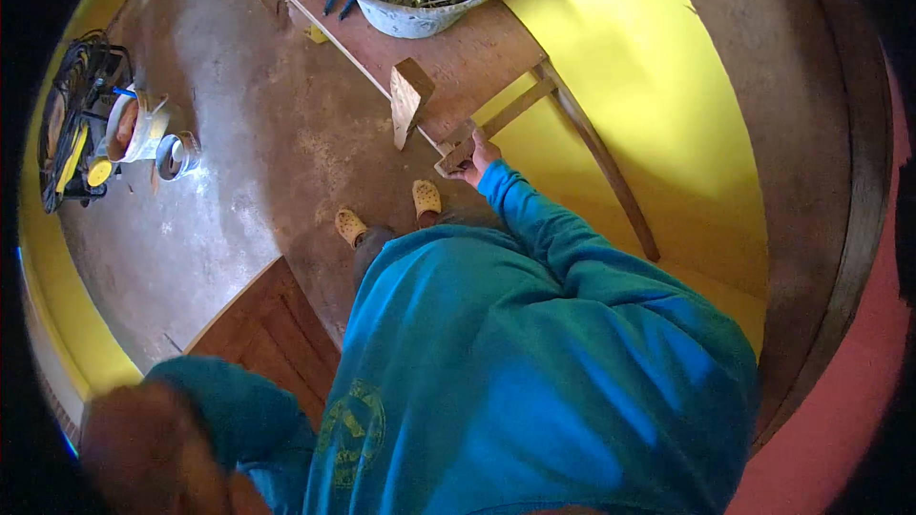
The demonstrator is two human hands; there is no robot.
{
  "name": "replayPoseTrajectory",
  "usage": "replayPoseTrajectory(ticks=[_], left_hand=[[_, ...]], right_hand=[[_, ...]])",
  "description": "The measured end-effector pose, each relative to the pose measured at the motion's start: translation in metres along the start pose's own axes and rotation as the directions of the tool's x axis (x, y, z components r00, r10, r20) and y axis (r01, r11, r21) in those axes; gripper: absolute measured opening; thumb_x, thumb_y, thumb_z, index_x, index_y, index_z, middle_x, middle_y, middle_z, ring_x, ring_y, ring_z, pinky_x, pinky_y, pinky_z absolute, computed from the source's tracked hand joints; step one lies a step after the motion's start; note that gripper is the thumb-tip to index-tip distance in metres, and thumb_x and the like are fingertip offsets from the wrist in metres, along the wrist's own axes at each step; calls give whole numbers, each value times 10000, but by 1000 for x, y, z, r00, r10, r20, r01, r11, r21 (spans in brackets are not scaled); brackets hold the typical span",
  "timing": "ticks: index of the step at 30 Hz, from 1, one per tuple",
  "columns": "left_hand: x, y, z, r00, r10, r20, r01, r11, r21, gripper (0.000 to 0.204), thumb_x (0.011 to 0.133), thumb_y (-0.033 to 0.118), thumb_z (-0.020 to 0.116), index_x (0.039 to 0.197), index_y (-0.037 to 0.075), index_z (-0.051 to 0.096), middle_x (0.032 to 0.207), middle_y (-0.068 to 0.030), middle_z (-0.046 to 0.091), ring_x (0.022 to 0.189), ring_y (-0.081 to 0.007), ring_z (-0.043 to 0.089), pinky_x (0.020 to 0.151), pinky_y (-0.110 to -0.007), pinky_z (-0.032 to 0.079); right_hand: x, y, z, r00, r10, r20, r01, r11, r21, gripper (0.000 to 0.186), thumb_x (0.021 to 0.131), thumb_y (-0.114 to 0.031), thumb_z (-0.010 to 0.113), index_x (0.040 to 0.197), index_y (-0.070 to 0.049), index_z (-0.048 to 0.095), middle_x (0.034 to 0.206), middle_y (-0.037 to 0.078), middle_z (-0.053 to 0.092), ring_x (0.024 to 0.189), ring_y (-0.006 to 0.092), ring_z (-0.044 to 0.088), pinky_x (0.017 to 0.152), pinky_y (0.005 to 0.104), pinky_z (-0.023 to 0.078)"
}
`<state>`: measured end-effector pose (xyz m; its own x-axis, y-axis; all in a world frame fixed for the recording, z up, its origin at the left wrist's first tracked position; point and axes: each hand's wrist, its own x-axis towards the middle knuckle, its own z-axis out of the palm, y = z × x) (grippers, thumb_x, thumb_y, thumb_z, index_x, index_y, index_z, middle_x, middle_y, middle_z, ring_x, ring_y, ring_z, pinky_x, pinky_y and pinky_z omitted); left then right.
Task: The person saws a small wooden beam, measures and marks a separate wooden block using a square and pencil, and then saws a piece of plywood before fitting it into a recess on a wall shelf.
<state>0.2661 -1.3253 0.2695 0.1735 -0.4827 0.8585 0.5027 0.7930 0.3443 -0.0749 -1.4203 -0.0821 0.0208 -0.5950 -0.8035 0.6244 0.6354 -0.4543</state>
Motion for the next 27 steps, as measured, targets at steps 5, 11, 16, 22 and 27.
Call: replayPoseTrajectory(ticks=[5, 11, 16, 22, 27], left_hand=[[-123, -118, 0, 306, -891, -335, 690, -35, 723, 211, 703, 67, 529, 893, -18, 560, 824, -140, 588, 734, -168, 566, 658, -289, 453], [-239, -192, -25, 160, -984, -73, 388, -6, 922, 283, 715, 204, 480, 950, 69, 564, 749, -204, 562, 674, -336, 562, 567, -401, 448], [-254, -253, -30, -90, -986, -141, 213, -157, 964, 301, 726, 248, 448, 951, 84, 562, 866, -208, 554, 798, -342, 538, 684, -437, 428], [-234, -279, -4, 30, -983, -183, -14, -184, 983, 201, 700, 172, 469, 847, 109, 590, 890, -156, 556, 852, -332, 527, 702, -414, 437], [-235, -287, 4, 116, -987, -108, 55, -102, 993, 214, 722, 187, 451, 874, 129, 590, 929, -149, 551, 878, -322, 526, 721, -417, 437]], right_hand=[[14, 0, -13, 1000, 1, 4, -1, 1000, 28, 517, 791, -519, 354, 1156, -153, 340, 1128, 118, 428, 1033, 340, 403, 786, 608, 328], [-7, -10, 8, 996, 30, -88, -28, 999, 24, 514, 791, -489, 391, 1165, -145, 313, 1152, 108, 398, 1028, 353, 401, 779, 633, 308], [-5, -8, 11, 989, 44, -144, -40, 999, 31, 441, 813, -433, 383, 1133, -134, 331, 1130, 120, 402, 1010, 361, 411, 770, 660, 282], [-7, -10, 5, 999, 46, -9, -44, 990, 132, 423, 818, -422, 378, 1116, -122, 351, 1114, 117, 415, 1021, 367, 399, 782, 656, 285], [-20, -14, 12, 999, 50, -7, -48, 993, 109, 438, 823, -422, 367, 1121, -102, 375, 1161, 112, 396, 1059, 342, 381, 803, 641, 287]])
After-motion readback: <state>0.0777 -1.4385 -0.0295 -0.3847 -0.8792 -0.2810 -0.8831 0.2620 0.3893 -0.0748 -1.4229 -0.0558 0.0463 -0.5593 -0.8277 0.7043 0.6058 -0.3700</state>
